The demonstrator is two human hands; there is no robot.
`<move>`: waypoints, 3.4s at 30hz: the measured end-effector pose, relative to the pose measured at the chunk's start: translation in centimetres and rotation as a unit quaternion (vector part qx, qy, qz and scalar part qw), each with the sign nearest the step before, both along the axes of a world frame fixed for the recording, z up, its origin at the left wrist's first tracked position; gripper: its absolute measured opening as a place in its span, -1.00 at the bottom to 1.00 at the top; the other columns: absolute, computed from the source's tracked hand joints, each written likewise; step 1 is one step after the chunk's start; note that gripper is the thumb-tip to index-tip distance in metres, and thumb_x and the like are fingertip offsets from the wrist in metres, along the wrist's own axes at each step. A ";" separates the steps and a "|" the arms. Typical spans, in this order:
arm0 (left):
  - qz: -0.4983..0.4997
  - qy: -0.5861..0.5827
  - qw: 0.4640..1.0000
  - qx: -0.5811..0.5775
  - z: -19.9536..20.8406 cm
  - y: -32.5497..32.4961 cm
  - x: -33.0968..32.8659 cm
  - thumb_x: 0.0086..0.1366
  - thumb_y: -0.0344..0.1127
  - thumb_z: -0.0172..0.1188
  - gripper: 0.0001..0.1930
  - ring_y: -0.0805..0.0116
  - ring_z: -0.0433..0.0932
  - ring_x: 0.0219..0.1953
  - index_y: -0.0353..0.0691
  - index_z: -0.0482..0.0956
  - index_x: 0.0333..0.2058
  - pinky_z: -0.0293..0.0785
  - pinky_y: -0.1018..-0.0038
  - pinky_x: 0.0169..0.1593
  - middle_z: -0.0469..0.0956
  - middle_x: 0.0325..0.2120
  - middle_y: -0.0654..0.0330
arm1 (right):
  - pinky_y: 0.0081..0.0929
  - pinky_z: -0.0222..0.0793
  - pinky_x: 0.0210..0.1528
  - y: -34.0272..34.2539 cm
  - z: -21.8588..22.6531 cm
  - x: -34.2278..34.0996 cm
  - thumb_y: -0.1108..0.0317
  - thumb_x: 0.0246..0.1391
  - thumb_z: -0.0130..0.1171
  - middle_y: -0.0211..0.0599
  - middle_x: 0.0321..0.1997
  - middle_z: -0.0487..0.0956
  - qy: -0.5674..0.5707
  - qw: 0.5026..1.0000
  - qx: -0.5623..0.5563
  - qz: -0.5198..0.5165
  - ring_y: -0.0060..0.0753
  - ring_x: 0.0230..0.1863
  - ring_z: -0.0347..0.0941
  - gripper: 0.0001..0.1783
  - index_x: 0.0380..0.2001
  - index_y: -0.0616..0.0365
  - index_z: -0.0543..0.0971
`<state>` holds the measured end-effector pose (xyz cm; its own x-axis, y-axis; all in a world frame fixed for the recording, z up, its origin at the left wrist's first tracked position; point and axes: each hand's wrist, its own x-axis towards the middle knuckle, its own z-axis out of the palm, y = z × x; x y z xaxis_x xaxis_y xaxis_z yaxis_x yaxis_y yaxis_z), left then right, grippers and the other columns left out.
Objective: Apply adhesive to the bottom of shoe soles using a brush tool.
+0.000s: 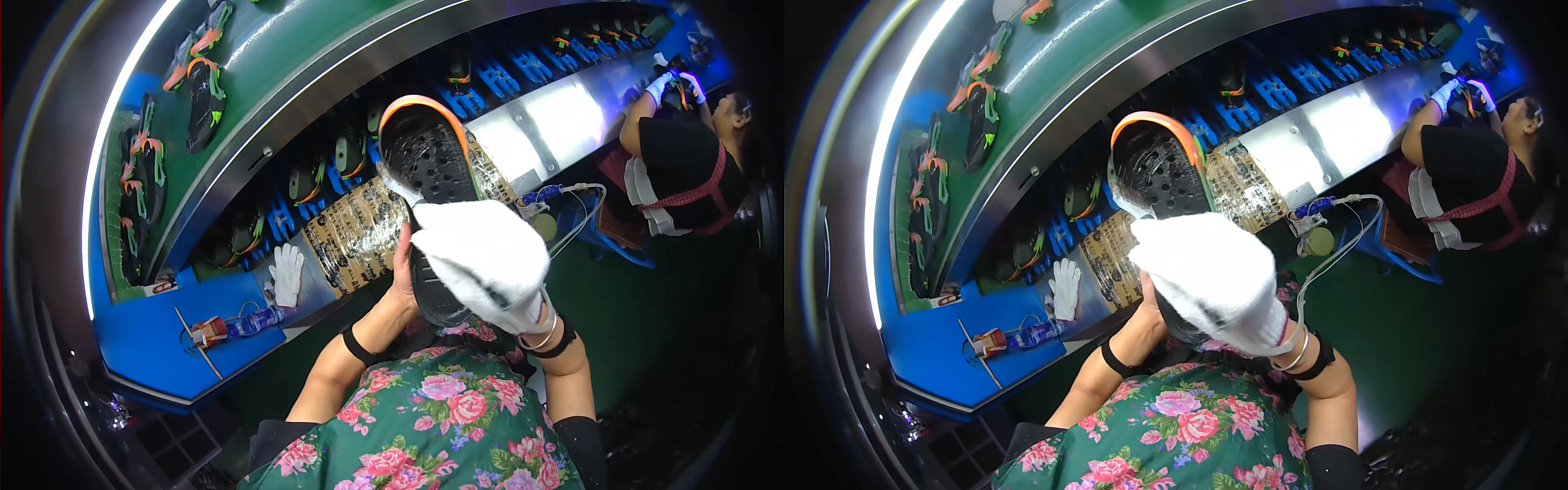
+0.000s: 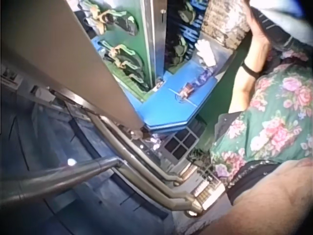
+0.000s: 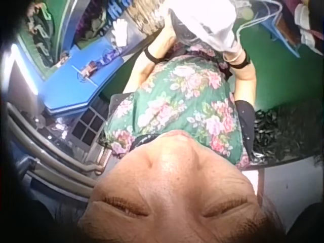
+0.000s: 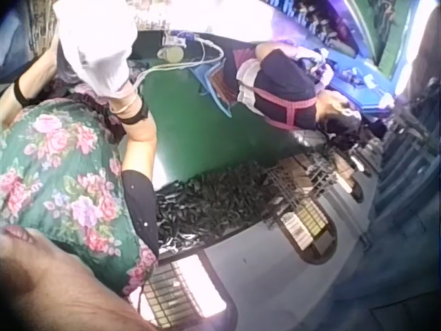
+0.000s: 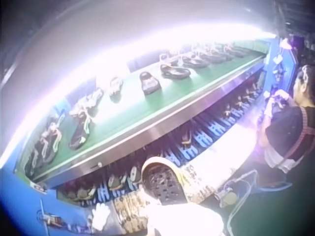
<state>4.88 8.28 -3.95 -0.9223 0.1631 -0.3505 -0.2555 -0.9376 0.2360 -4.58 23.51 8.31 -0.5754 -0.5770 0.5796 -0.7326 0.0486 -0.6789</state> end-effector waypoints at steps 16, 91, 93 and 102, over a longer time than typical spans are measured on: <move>0.047 -0.022 0.995 -0.088 3.5 -1.2 -4.2 0.28 0.63 -0.10 0.09 -0.19 0.42 0.31 -0.23 0.15 0.45 0.37 -0.13 0.35 0.41 0.29 -0.09 | -0.26 0.58 0.02 -1.2 -2.0 0.0 0.54 0.00 0.39 -0.16 -0.01 0.74 0.007 0.998 0.008 -0.067 -0.11 -0.03 0.69 -0.67 -0.10 0.15 0.76; -0.139 0.012 0.989 0.042 5.5 -9.8 -9.3 0.40 -0.13 0.15 -0.47 0.08 0.72 -0.06 -0.43 0.52 0.18 0.65 0.22 0.11 0.66 0.01 -0.12 | -0.26 0.58 0.12 1.2 -2.7 0.1 0.49 0.16 0.26 -0.22 0.14 0.70 -0.067 0.973 0.090 0.201 -0.16 0.10 0.66 -0.64 0.04 0.06 0.71; -0.153 0.033 0.987 0.048 4.7 -10.0 -9.5 0.40 -0.12 0.15 -0.47 0.08 0.72 -0.06 -0.43 0.52 0.19 0.64 0.21 0.12 0.66 0.02 -0.11 | -0.29 0.59 0.08 0.8 -2.7 1.2 0.46 0.07 0.34 -0.28 -0.02 0.76 -0.096 0.974 0.059 0.198 -0.20 0.01 0.69 -0.71 -0.10 0.00 0.77; -0.113 0.030 0.991 0.065 3.3 -9.8 -9.6 0.42 -0.07 0.13 -0.41 0.03 0.70 0.02 -0.42 0.48 0.24 0.61 0.18 0.19 0.62 0.10 -0.16 | -0.36 0.62 -0.12 -0.4 -2.5 0.2 0.55 -0.13 0.52 -0.23 -0.21 0.77 -0.203 0.963 -0.037 0.172 -0.19 -0.18 0.72 -0.73 -0.28 0.03 0.78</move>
